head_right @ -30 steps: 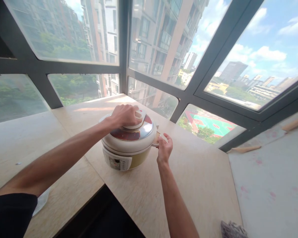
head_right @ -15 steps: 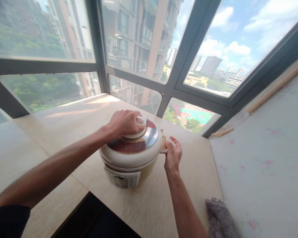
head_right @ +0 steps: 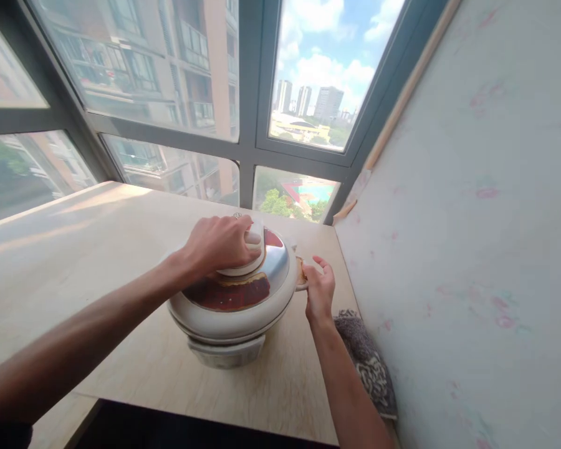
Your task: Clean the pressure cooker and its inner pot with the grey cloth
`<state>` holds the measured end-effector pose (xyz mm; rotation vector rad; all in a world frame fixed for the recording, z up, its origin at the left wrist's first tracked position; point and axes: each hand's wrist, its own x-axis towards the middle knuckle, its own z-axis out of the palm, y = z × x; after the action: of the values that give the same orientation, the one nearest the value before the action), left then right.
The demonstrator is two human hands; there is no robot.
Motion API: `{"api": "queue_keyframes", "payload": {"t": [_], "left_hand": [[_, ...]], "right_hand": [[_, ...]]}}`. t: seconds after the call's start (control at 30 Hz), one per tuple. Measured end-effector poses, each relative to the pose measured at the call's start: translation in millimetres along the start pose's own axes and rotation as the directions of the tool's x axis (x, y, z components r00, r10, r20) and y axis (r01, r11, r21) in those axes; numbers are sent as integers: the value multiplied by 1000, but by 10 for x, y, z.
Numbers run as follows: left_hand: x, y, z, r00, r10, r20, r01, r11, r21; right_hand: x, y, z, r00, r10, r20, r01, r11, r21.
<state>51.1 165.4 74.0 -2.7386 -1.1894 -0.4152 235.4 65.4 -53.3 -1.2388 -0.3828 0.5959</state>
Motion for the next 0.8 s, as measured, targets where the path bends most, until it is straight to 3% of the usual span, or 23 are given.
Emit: {"api": "queue_keyframes", "payload": {"t": [0.17,0.3,0.5,0.57,0.63,0.73,0.8], "left_hand": [[21,45,40,999,-45,6,45,999,-4],[-28,23,41,1000,-2,-8,2,998,-57],[-207,-294,80,995,72,-72,-88,959,-270],[-305,-477,146,991,7,-137,-59,921,-385],[-428,-667,250,967,-142,-210,28,884,-467],[-637,-909,464,865,-445,-232,273,804,-528],[-761,-1011,624,811,-571,-130,380,682,-625]], "right_hand": [[43,-19,-106,997,3,80,2,998,-67],[52,-47,-183,982,47,182,-20,989,-144],[8,51,-256,941,49,335,-15,994,-104],[-8,106,-251,932,52,358,-27,997,-76],[-15,145,-240,933,65,355,-46,997,-63],[-14,166,-242,930,101,353,-85,994,-62],[-13,162,-266,920,147,363,-123,988,-88]]}}
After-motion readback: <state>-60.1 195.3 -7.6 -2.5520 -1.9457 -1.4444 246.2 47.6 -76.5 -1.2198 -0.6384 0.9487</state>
